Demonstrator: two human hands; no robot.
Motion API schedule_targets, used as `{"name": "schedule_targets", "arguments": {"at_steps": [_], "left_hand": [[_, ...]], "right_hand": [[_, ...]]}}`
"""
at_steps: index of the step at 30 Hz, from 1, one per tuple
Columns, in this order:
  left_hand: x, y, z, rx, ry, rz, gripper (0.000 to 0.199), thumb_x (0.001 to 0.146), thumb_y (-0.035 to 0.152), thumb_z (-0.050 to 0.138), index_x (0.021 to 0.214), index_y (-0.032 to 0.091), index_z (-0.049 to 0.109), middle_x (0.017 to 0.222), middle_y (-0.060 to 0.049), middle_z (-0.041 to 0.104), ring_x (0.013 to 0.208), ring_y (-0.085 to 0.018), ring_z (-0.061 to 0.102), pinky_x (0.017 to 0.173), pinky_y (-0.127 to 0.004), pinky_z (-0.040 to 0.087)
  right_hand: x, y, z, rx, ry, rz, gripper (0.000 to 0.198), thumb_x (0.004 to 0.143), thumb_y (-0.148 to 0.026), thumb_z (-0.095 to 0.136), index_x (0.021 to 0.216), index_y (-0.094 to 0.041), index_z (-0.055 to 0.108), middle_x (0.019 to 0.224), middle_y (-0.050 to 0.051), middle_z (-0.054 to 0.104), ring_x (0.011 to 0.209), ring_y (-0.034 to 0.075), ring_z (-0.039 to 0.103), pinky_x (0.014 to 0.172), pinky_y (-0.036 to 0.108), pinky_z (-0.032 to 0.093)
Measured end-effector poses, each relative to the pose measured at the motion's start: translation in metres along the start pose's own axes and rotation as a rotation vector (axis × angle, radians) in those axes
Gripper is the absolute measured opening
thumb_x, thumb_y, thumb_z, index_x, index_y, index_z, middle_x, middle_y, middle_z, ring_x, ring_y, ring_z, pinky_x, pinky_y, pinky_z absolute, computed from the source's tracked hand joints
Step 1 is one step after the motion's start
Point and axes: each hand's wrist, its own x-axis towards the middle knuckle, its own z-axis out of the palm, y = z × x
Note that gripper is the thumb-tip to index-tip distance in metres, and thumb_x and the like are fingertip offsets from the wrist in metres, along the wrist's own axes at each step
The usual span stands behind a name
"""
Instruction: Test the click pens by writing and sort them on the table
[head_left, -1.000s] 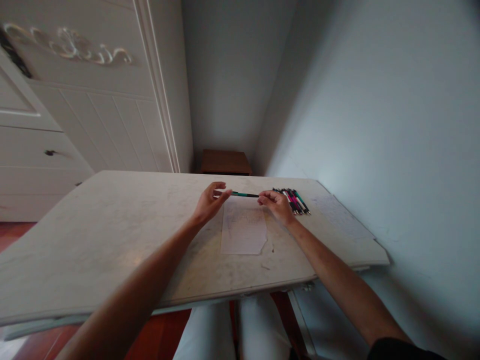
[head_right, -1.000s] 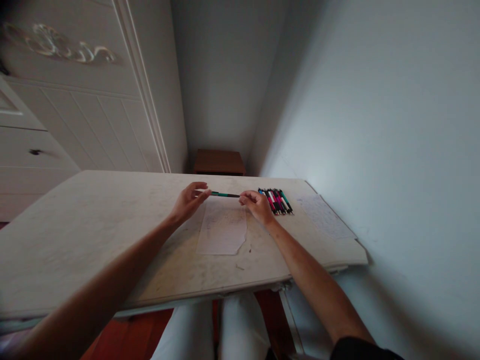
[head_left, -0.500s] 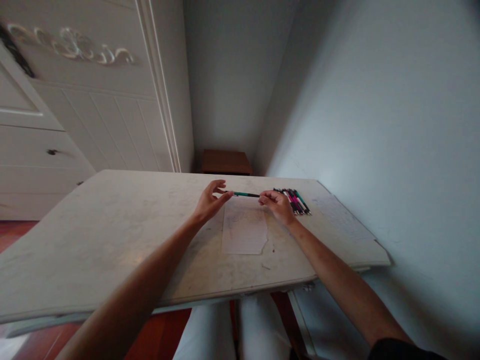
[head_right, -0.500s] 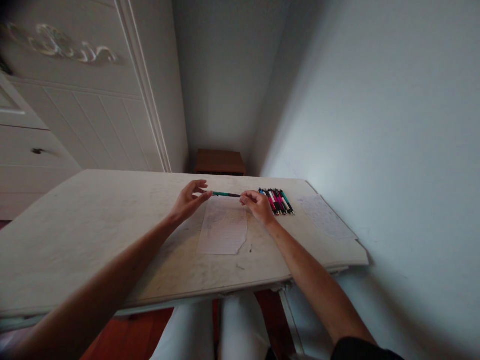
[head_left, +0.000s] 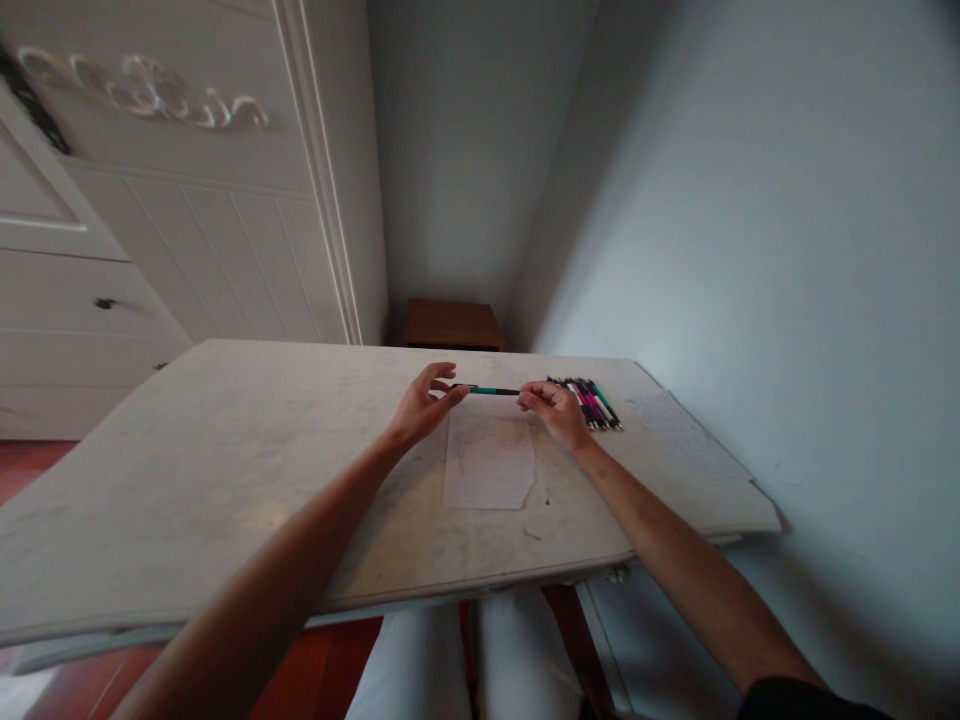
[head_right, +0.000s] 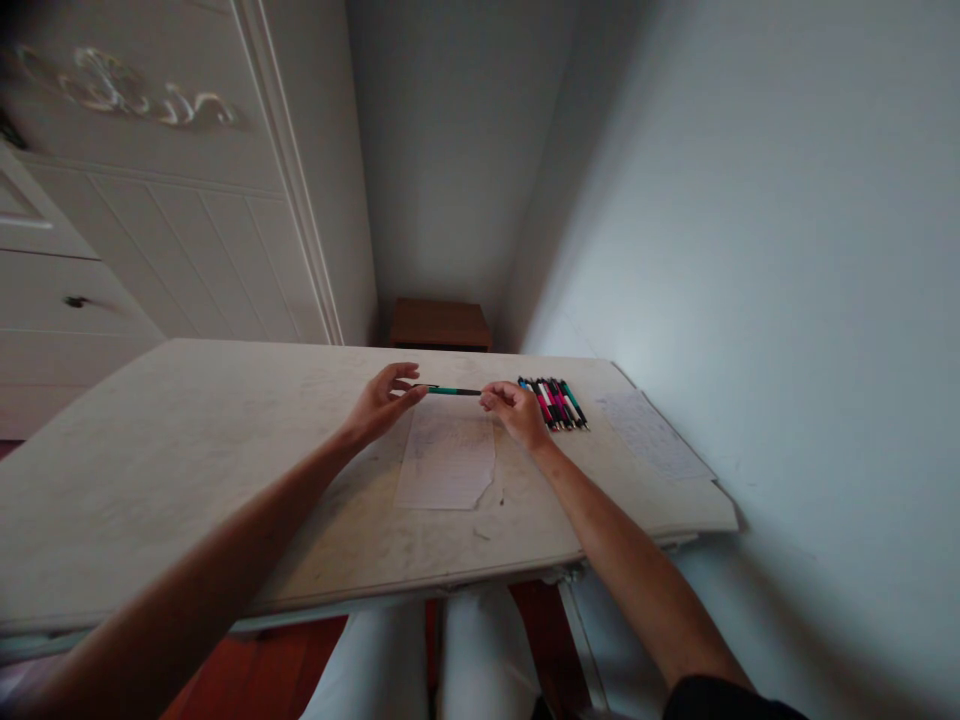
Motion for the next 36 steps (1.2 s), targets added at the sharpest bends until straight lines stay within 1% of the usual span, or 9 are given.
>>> {"name": "schedule_targets", "arguments": {"at_steps": [5, 9, 13, 16, 20, 22, 25, 31, 36], "left_hand": [[0.0007, -0.0021, -0.0017, 0.130, -0.118, 0.016, 0.043, 0.088, 0.050, 0.047, 0.066, 0.015, 0.061, 0.059, -0.002, 0.058, 0.058, -0.014, 0.054, 0.060, -0.027, 0.043], [0.0015, -0.0042, -0.0031, 0.079, -0.142, 0.017, 0.023, 0.078, 0.036, 0.062, 0.087, 0.016, 0.067, 0.082, -0.006, 0.069, 0.075, -0.017, 0.062, 0.067, -0.028, 0.047], [0.0007, -0.0038, -0.0020, 0.008, -0.117, 0.017, 0.049, 0.068, 0.032, 0.072, 0.114, 0.016, 0.061, 0.114, -0.012, 0.065, 0.094, -0.021, 0.063, 0.068, -0.027, 0.049], [0.0003, -0.0038, -0.0009, 0.022, -0.065, 0.014, 0.053, 0.074, 0.043, 0.069, 0.117, 0.015, 0.058, 0.106, -0.011, 0.066, 0.087, -0.019, 0.063, 0.067, -0.026, 0.048], [0.0016, -0.0062, -0.0024, 0.157, -0.090, 0.020, 0.044, 0.089, 0.052, 0.045, 0.080, 0.015, 0.065, 0.068, -0.004, 0.062, 0.063, -0.015, 0.056, 0.062, -0.027, 0.044], [0.0023, -0.0069, -0.0037, 0.194, -0.125, 0.013, 0.042, 0.088, 0.049, 0.047, 0.070, 0.016, 0.065, 0.062, -0.003, 0.062, 0.061, -0.014, 0.054, 0.061, -0.027, 0.043], [0.0026, -0.0055, -0.0044, 0.130, -0.124, 0.001, 0.024, 0.077, 0.039, 0.063, 0.084, 0.017, 0.069, 0.077, -0.005, 0.069, 0.069, -0.016, 0.060, 0.063, -0.027, 0.045], [0.0009, -0.0002, -0.0006, -0.015, -0.035, -0.004, 0.052, 0.066, 0.041, 0.075, 0.111, 0.017, 0.063, 0.097, -0.008, 0.068, 0.081, -0.018, 0.063, 0.061, -0.024, 0.044], [0.0000, 0.0011, -0.0026, 0.157, -0.054, 0.021, 0.043, 0.087, 0.050, 0.049, 0.066, 0.016, 0.065, 0.058, -0.001, 0.058, 0.057, -0.014, 0.052, 0.058, -0.025, 0.040]], "right_hand": [[-0.0004, 0.0008, -0.0006, -0.019, 0.005, -0.006, 0.032, 0.075, -0.048, 0.069, 0.081, -0.017, 0.068, 0.070, 0.003, 0.068, 0.067, 0.017, 0.062, 0.068, 0.031, 0.050], [-0.0003, 0.0010, -0.0011, -0.024, 0.013, 0.001, 0.032, 0.074, -0.049, 0.069, 0.080, -0.017, 0.068, 0.070, 0.003, 0.068, 0.067, 0.017, 0.063, 0.068, 0.031, 0.051], [-0.0004, 0.0002, -0.0005, -0.037, 0.008, -0.007, 0.033, 0.075, -0.050, 0.067, 0.080, -0.018, 0.068, 0.070, 0.003, 0.068, 0.066, 0.017, 0.063, 0.068, 0.031, 0.051], [-0.0006, 0.0004, -0.0003, -0.035, 0.009, -0.013, 0.032, 0.076, -0.049, 0.067, 0.079, -0.018, 0.068, 0.070, 0.003, 0.068, 0.067, 0.017, 0.063, 0.068, 0.031, 0.050], [-0.0008, 0.0012, -0.0009, -0.027, 0.012, -0.019, 0.030, 0.076, -0.047, 0.068, 0.082, -0.017, 0.068, 0.073, 0.004, 0.069, 0.069, 0.017, 0.064, 0.069, 0.030, 0.050], [-0.0008, 0.0006, -0.0012, -0.032, 0.011, -0.020, 0.031, 0.076, -0.048, 0.068, 0.080, -0.017, 0.067, 0.072, 0.004, 0.069, 0.068, 0.017, 0.063, 0.069, 0.030, 0.051], [-0.0008, -0.0010, -0.0014, -0.035, 0.013, -0.017, 0.033, 0.075, -0.050, 0.068, 0.078, -0.017, 0.067, 0.071, 0.004, 0.068, 0.067, 0.017, 0.063, 0.068, 0.030, 0.051], [-0.0012, -0.0026, -0.0002, -0.047, 0.010, -0.026, 0.034, 0.076, -0.051, 0.067, 0.079, -0.018, 0.067, 0.071, 0.003, 0.069, 0.067, 0.017, 0.063, 0.068, 0.031, 0.051], [-0.0018, -0.0039, 0.0001, -0.056, 0.017, -0.029, 0.034, 0.076, -0.052, 0.067, 0.078, -0.018, 0.067, 0.071, 0.003, 0.068, 0.067, 0.017, 0.062, 0.068, 0.030, 0.051]]}}
